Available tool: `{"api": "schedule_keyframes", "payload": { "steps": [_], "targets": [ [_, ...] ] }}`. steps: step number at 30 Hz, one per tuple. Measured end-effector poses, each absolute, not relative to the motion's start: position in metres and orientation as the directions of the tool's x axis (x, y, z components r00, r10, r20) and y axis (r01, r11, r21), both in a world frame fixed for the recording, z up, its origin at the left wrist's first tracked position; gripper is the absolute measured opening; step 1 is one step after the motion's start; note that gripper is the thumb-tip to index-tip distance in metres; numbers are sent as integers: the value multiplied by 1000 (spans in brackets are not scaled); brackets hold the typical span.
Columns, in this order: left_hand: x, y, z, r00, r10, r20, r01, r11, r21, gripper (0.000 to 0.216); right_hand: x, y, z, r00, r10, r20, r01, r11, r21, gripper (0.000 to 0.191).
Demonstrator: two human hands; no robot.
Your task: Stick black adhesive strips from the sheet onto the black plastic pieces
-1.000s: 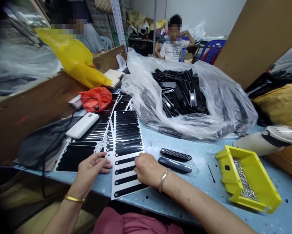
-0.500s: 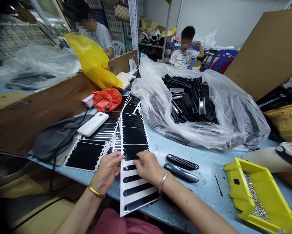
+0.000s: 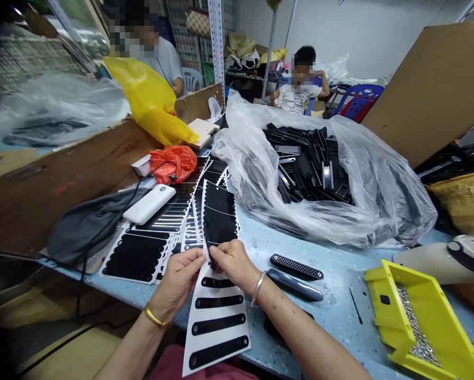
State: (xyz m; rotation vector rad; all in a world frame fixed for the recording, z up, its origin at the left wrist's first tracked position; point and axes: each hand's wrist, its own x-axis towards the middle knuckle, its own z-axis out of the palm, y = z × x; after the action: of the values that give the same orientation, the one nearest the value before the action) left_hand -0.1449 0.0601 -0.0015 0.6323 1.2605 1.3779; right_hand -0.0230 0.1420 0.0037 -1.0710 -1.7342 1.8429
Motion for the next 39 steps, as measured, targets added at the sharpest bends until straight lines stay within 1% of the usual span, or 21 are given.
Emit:
{"api": "schedule_keyframes", "payload": {
  "steps": [4, 7, 10, 12, 13, 15, 17, 19, 22, 25, 27, 28, 29, 30, 31, 32, 33, 34, 36, 38, 39],
  "targets": [
    [-145, 62, 0, -275, 941, -197, -252, 128, 959, 23, -23, 142, 3, -639, 725, -255, 190, -173, -966, 45],
    [-144, 63, 1, -285, 948, -140, -136, 104, 985, 23, -23, 144, 5, -646, 710, -281, 198, -199, -960, 39],
    [-143, 62, 0, -280, 954, -109, -64, 95, 993, 22, -25, 148, 7, -616, 679, -400, 228, -332, -915, 23],
    [-145, 61, -3, -274, 955, -113, -61, 100, 993, 22, -26, 150, 10, -588, 637, -499, 260, -436, -862, 14],
    [-147, 61, -5, -277, 952, -129, -68, 115, 991, 22, -25, 152, 11, -569, 629, -529, 278, -459, -844, 11],
    [-156, 60, -11, -313, 933, -175, -62, 164, 985, 21, -19, 157, 14, -518, 663, -540, 309, -444, -841, 11],
    [-170, 61, -18, -401, 897, -189, 14, 212, 977, 21, -3, 164, 19, -453, 740, -497, 334, -376, -864, 13],
    [-185, 61, -23, -496, 858, -134, 156, 240, 958, 20, 23, 172, 26, -395, 813, -427, 361, -290, -886, 15],
    [-204, 61, -25, -574, 818, -35, 370, 297, 880, 19, 73, 179, 40, -321, 886, -335, 390, -199, -899, 16],
    [-209, 61, -16, -617, 776, 129, 575, 333, 748, 22, 117, 174, 52, -255, 930, -265, 413, -143, -899, 28],
    [-199, 63, -7, -608, 757, 240, 642, 290, 710, 24, 135, 165, 58, -239, 949, -205, 420, -89, -903, 34],
    [-190, 66, -1, -594, 770, 235, 619, 250, 745, 24, 140, 159, 61, -241, 955, -174, 420, -59, -906, 36],
    [-178, 68, 4, -566, 806, 173, 545, 208, 812, 25, 143, 153, 64, -251, 957, -145, 421, -27, -907, 37],
    [-165, 72, 9, -506, 860, 69, 421, 177, 889, 27, 145, 148, 67, -265, 957, -119, 425, 5, -905, 37],
    [-152, 76, 14, -399, 915, -60, 267, 179, 947, 31, 145, 142, 70, -282, 955, -96, 429, 36, -903, 37],
    [-138, 81, 18, -262, 951, -165, 120, 201, 972, 36, 145, 137, 73, -301, 951, -75, 433, 66, -899, 37],
    [-125, 85, 21, -136, 965, -224, 4, 227, 974, 40, 144, 133, 76, -322, 945, -56, 438, 96, -894, 36],
    [-114, 89, 23, -38, 967, -253, -77, 250, 965, 42, 145, 129, 79, -343, 938, -39, 439, 123, -890, 36],
    [-98, 96, 27, 71, 964, -257, -155, 266, 951, 33, 149, 123, 82, -377, 926, -8, 427, 166, -889, 36],
    [-91, 100, 28, 102, 969, -225, -136, 237, 962, 22, 158, 119, 82, -401, 916, -6, 407, 172, -897, 35],
    [-90, 100, 29, 101, 977, -186, -87, 195, 977, 20, 165, 119, 80, -400, 916, -18, 386, 151, -910, 35]
  ]
}}
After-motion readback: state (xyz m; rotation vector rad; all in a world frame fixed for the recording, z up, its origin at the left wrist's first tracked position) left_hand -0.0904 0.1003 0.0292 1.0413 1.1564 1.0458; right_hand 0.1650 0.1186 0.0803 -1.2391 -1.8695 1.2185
